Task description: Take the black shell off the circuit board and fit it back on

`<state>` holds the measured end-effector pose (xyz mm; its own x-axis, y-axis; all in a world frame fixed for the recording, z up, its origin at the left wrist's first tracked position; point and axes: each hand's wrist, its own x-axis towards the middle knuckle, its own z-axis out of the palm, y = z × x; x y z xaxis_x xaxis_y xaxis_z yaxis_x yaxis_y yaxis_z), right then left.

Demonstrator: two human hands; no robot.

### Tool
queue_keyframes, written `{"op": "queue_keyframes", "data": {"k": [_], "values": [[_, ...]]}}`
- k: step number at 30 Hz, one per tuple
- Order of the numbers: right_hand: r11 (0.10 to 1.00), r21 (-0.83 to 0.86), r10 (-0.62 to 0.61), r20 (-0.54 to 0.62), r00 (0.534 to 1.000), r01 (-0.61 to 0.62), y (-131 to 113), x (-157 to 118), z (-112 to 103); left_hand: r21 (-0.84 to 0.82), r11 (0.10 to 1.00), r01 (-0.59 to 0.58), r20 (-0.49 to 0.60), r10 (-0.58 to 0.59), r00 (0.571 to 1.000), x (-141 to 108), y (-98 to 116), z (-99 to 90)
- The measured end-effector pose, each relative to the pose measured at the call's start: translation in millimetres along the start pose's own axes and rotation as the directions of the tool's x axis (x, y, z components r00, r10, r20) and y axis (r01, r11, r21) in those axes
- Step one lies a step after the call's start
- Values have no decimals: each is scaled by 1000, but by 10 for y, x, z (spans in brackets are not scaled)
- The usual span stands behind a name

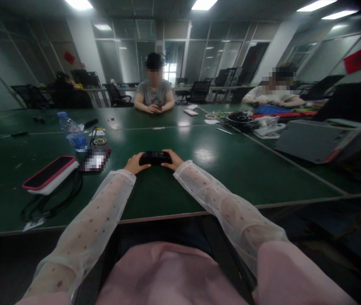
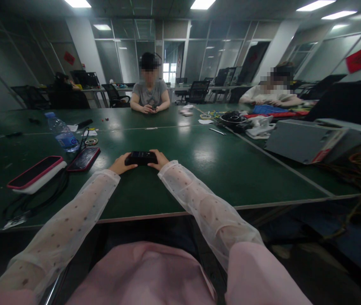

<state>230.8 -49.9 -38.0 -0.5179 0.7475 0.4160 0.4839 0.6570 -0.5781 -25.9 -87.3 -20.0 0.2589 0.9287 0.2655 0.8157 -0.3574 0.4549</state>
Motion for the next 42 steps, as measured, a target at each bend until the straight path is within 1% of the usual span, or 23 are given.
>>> {"op": "queue_keyframes", "data": {"k": [5, 11, 15, 21, 26, 29, 33, 36, 38, 40, 42], "values": [[999, 20, 34, 13, 999, -34, 0, -3, -7, 0, 1000, 3, 2, -3, 1000, -6, 12, -11], [999, 37, 28, 8, 1000, -28, -41, -10, -26, -8, 1000, -20, 4, 20, 1000, -7, 4, -10], [997, 63, 45, -6, 999, -44, -61, -11, -30, -1, 1000, -5, -2, 5, 1000, -6, 9, -6], [987, 142, 79, -28, 997, -74, -12, -9, -18, 3, 1000, -2, -9, 2, 1000, -10, 12, -8], [964, 251, 111, -59, 992, -93, 39, -5, 1, -20, 1000, 11, 11, -10, 1000, -8, 11, -10], [955, 282, 121, -78, 989, -95, 4, -1, -16, -24, 1000, 3, 9, -3, 1000, -3, 5, -3], [938, 338, 125, -137, 983, -72, -69, 31, -82, -11, 1000, 10, 7, -10, 1000, -3, -7, 10], [921, 385, 163, -237, 958, -62, -59, 66, -129, -22, 1000, -14, -5, 14, 1000, -5, -14, 14], [928, 365, 207, -337, 918, -75, -11, 78, -151, -30, 999, -28, -8, 28, 1000, -6, -19, 15], [947, 291, 257, -425, 868, -138, 56, 75, -168, -28, 999, -29, -12, 29, 1000, -6, -24, 17], [954, 192, 298, -483, 824, -232, 125, 62, -184, -25, 999, -30, -13, 29, 999, -6, -26, 18]]}}
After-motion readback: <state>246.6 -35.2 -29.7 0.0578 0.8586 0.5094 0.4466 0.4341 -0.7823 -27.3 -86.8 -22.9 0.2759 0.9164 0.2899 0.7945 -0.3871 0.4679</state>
